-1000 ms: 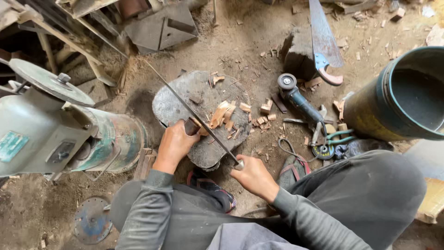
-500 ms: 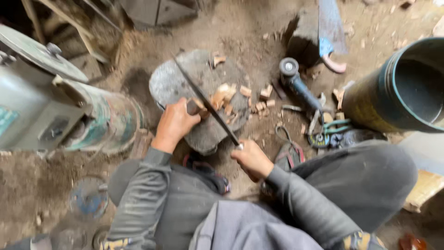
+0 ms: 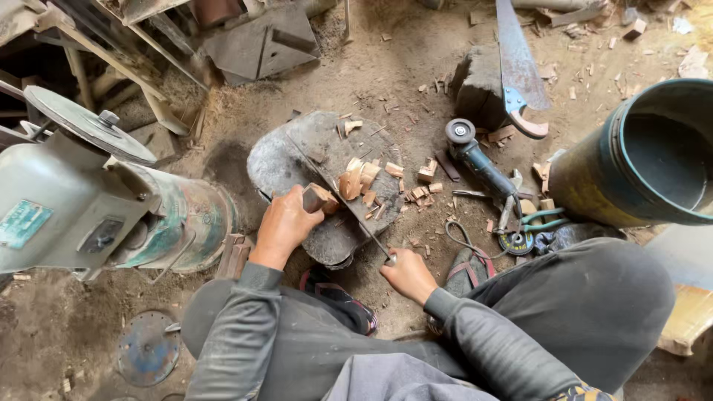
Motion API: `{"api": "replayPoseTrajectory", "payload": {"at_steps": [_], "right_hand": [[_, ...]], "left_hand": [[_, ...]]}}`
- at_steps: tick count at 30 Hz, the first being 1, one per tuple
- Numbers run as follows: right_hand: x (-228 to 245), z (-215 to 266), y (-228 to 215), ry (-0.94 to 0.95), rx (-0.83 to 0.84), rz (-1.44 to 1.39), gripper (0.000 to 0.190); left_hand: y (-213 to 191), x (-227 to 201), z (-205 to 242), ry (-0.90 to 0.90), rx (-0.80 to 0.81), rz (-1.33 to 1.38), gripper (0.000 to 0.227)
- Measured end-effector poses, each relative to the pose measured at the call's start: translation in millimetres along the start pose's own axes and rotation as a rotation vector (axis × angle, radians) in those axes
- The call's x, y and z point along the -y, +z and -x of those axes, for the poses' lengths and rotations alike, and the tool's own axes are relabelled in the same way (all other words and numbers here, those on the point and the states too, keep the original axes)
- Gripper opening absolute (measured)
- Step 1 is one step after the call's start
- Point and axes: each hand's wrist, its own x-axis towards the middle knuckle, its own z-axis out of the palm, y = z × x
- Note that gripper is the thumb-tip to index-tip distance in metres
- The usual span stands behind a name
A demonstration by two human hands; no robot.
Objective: The person sits on the floor and uses a knife to carve small rectangular pieces of wood on a stone block. They then use a bench grinder to smooth the edges of the carved pieces.
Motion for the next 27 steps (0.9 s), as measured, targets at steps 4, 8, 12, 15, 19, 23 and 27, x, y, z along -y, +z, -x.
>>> {"api": "replayPoseTrajectory", "payload": {"at_steps": [4,8,12,15,19,23,27], "right_hand": [[25,43,-23,0.030,0.088,-0.219,0.024],[48,25,-38,-0.334,-0.148,-0.184,0.024],[19,30,-7,-0.307,-0.154,0.045,0.025],[19,17,-7,-0.109,-0.082,0.061,0.022],[41,33,-24,0.082,0.051,-0.196,0.027],[50,50,-33,-0.283,-0.091,-0.155,0.019],[31,34,-15,-0.202,-0.133,-0.058,0.025]], "left_hand": [[11,5,21,-0.060,0.038,0.024,0.041],[2,6,-7,0.112,-0.091,0.117,0.046],[9,7,21,-0.026,-0.010,0.046,0.041],[7,0,15,-0.031,-0.006,-0.027,0.044],[9,-2,17,-0.041,0.012,-0.040,0.048],[11,-2,19,-0.083,0.036,-0.013,0.042],[12,-1,18,-0.079,0.031,-0.025,0.041]]}}
